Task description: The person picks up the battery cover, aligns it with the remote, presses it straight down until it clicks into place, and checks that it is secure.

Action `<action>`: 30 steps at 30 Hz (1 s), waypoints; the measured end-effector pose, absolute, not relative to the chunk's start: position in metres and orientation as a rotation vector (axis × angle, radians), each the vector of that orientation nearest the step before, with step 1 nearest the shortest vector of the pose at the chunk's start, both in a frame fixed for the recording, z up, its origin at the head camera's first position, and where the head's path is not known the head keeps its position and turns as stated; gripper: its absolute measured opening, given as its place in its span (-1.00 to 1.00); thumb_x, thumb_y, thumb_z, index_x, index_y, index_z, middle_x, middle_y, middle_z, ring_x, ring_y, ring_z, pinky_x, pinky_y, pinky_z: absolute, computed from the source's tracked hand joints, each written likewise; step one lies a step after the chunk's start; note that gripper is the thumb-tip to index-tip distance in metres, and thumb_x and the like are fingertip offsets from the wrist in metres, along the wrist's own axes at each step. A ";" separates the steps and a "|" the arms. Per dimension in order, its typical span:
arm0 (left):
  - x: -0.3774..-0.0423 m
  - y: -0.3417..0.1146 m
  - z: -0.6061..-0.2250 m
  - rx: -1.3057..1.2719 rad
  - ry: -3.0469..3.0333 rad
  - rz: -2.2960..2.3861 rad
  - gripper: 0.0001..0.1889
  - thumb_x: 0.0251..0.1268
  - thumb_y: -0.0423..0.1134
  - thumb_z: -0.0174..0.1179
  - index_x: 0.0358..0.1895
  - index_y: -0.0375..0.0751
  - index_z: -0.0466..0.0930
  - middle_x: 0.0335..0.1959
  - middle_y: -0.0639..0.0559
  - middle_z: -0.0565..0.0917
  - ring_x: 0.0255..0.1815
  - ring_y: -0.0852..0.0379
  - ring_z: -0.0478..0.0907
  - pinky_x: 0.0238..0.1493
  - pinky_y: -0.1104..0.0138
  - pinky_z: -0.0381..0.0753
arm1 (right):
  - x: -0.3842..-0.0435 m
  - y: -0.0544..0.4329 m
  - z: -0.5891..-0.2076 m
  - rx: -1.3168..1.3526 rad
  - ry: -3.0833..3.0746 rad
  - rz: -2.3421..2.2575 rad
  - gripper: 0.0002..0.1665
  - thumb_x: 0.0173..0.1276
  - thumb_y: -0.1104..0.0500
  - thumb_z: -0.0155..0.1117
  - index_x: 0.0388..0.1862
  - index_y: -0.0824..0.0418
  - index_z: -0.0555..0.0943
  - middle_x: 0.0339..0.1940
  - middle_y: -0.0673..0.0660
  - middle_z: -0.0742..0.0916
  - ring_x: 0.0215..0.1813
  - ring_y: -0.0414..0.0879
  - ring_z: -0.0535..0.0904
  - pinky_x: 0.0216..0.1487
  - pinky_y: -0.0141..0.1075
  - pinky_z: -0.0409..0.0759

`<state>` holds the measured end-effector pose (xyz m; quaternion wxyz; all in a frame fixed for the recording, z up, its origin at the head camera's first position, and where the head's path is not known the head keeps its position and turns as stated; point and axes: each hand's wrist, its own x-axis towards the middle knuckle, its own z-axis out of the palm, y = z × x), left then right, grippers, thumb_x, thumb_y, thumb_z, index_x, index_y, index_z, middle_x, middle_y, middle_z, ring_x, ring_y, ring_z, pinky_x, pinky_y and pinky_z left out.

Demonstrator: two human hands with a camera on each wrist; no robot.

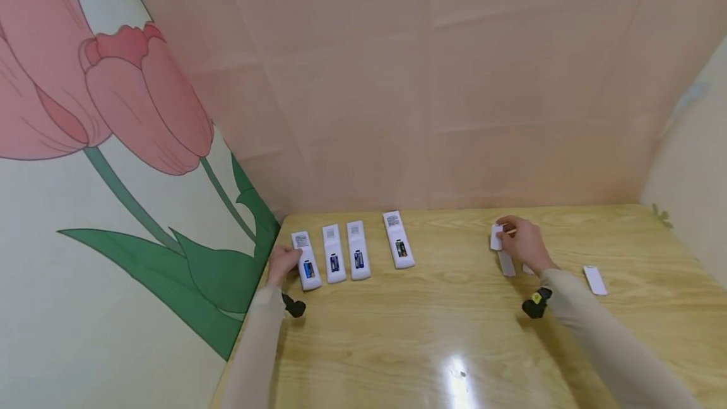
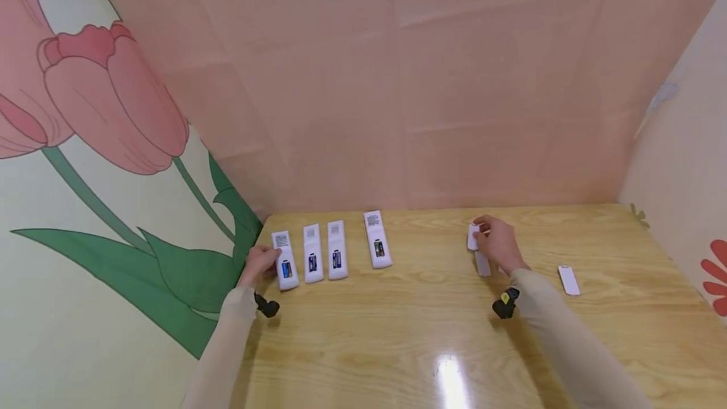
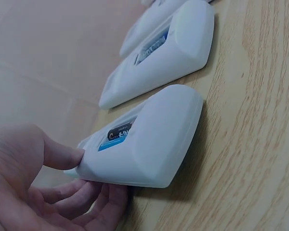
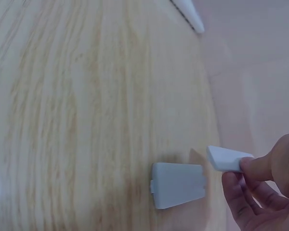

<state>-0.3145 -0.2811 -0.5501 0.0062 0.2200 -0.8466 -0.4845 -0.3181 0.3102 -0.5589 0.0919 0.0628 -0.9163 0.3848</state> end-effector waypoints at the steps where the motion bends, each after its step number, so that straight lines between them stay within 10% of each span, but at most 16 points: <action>1: -0.315 -0.281 -0.550 0.697 -2.642 -1.525 -0.82 0.45 -0.26 0.21 -0.23 -0.36 0.59 -0.28 -0.13 0.67 -0.27 0.02 0.62 -0.32 0.32 0.57 | -0.318 0.310 -0.558 0.187 -2.718 1.148 -0.62 0.51 0.33 0.26 0.25 0.44 0.61 0.02 0.52 0.74 -0.04 0.37 0.73 -0.35 -0.31 0.66; 15: -0.318 -0.281 -0.551 0.749 -2.581 -1.634 -0.56 0.50 -0.24 0.18 0.24 -0.55 0.55 0.15 -0.39 0.65 0.08 -0.12 0.61 0.19 0.04 0.67 | -0.314 0.306 -0.542 0.224 -2.664 1.159 -0.65 0.51 0.37 0.26 0.22 0.45 0.64 -0.03 0.52 0.75 -0.07 0.39 0.74 -0.35 -0.36 0.62; 30: -0.316 -0.274 -0.543 0.719 -2.570 -1.680 -0.56 0.57 -0.14 0.14 0.25 -0.45 0.54 0.13 -0.29 0.63 0.07 -0.11 0.56 0.13 0.08 0.60 | -0.300 0.303 -0.537 0.200 -2.619 1.189 -0.66 0.51 0.35 0.28 0.20 0.44 0.65 -0.09 0.47 0.77 -0.08 0.39 0.77 -0.32 -0.51 0.59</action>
